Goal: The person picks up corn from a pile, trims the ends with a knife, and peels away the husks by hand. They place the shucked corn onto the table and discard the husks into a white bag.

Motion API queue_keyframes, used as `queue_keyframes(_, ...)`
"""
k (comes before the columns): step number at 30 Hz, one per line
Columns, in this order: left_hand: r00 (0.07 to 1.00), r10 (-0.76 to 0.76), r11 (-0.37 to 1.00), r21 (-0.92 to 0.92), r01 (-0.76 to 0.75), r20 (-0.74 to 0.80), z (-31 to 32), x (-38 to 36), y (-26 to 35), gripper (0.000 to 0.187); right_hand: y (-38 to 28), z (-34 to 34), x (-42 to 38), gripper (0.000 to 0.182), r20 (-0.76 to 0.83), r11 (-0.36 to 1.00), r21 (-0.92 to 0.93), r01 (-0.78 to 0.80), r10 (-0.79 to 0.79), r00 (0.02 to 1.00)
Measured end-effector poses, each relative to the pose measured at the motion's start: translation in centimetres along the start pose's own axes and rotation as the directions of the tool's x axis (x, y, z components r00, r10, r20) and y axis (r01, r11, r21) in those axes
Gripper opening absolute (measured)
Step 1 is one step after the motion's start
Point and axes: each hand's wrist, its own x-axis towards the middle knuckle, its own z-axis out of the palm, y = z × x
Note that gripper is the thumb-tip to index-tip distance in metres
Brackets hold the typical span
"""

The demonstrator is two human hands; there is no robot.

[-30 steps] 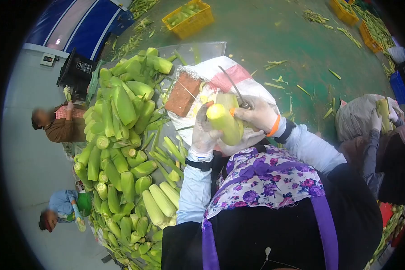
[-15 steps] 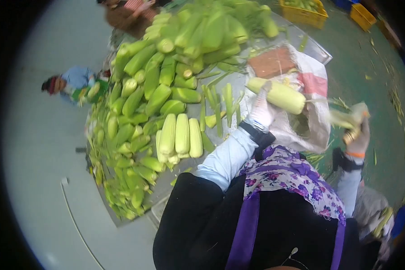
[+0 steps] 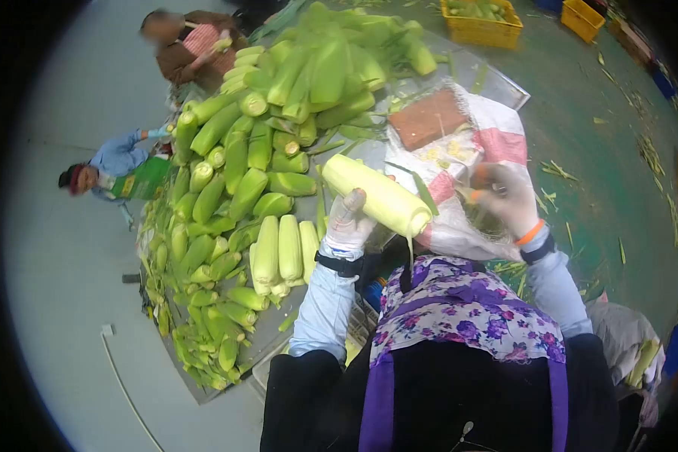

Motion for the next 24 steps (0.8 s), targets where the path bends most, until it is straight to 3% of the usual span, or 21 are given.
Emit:
queue_keyframes(1,1.000,0.018,0.999,0.030,-0.019,0.020,0.6,0.3,-0.4,0.080,1.0,1.2,-0.1,0.051,0.032,0.987,0.096,0.132,-0.136,0.990)
queue_keyframes(2,0.992,-0.048,0.998,0.042,0.043,0.121,-0.2,0.9,-1.0,0.076,-2.1,1.5,-0.6,0.049,0.103,0.950,-0.107,0.294,-0.284,0.953)
queue_keyframes(5,0.992,-0.093,0.995,-0.016,0.095,0.083,1.8,1.3,-2.5,0.071,-4.1,2.6,-0.9,0.037,0.168,0.802,-0.130,0.584,-0.562,0.810)
queue_keyframes(6,0.991,-0.114,0.988,-0.100,0.121,0.076,1.5,1.7,-3.0,0.067,-3.4,3.2,-1.0,0.031,0.074,0.785,-0.118,0.608,-0.604,0.793)
queue_keyframes(8,0.992,-0.127,0.983,-0.137,0.122,-0.022,1.8,2.4,-3.5,0.066,-3.3,3.5,-2.6,0.028,0.001,0.965,0.203,0.168,-0.172,0.985)
queue_keyframes(9,0.988,-0.135,0.980,-0.158,0.122,-0.074,1.8,2.4,-3.5,0.066,-3.0,3.3,-3.4,0.027,0.030,0.930,0.358,-0.078,0.072,0.997)
queue_keyframes(10,0.977,-0.195,0.961,-0.217,0.174,-0.081,1.6,2.4,-3.2,0.069,-2.1,3.0,-3.6,0.023,0.085,0.773,0.626,-0.100,0.060,0.995)
queue_keyframes(13,0.940,-0.209,0.974,-0.147,0.174,-0.268,-1.5,3.2,-1.1,0.071,-2.7,0.4,-4.8,0.024,0.218,0.906,0.299,-0.300,0.241,0.946)
queue_keyframes(15,0.950,-0.076,0.982,0.145,0.125,-0.304,-3.2,3.3,1.2,0.065,1.2,0.6,-4.6,0.030,0.066,0.994,-0.047,-0.100,0.103,0.992)
queue_keyframes(16,0.941,-0.076,0.866,0.446,0.226,-0.329,-4.7,3.3,2.9,0.068,5.2,0.4,-4.1,0.032,-0.003,0.981,-0.192,-0.036,0.036,0.999)
queue_keyframes(17,0.935,-0.066,0.651,0.695,0.306,-0.349,-6.1,3.6,4.2,0.071,7.5,0.0,-3.8,0.034,-0.065,0.942,-0.336,0.018,-0.042,0.997)
queue_keyframes(18,0.924,-0.012,0.361,0.860,0.361,-0.382,-7.5,3.8,4.4,0.077,7.9,-0.4,-4.0,0.046,-0.105,0.917,-0.390,-0.090,0.052,0.993)
queue_keyframes(19,0.917,0.054,0.030,0.918,0.394,-0.395,-8.9,3.6,4.3,0.082,10.0,-0.9,-4.1,0.051,-0.078,0.864,-0.496,-0.086,0.055,0.995)
queue_keyframes(20,0.915,0.124,-0.304,0.863,0.404,-0.385,-9.6,3.3,4.4,0.088,13.3,-1.1,-4.1,0.056,-0.050,0.801,-0.594,-0.078,0.061,0.997)
queue_keyframes(21,0.873,0.138,-0.466,0.747,0.474,-0.468,-7.1,2.6,4.2,0.104,15.1,-1.0,-3.9,0.062,-0.026,0.729,-0.681,-0.068,0.069,0.997)
queue_keyframes(22,0.878,0.163,-0.523,0.715,0.464,-0.451,-7.8,2.2,3.7,0.106,14.1,-0.6,-4.2,0.073,-0.023,0.714,-0.681,-0.163,0.202,0.979)
queue_keyframes(24,0.893,0.206,-0.658,0.619,0.429,-0.400,-7.4,3.4,3.3,0.103,13.5,0.2,-4.4,0.072,-0.080,0.716,-0.676,-0.174,0.163,0.983)
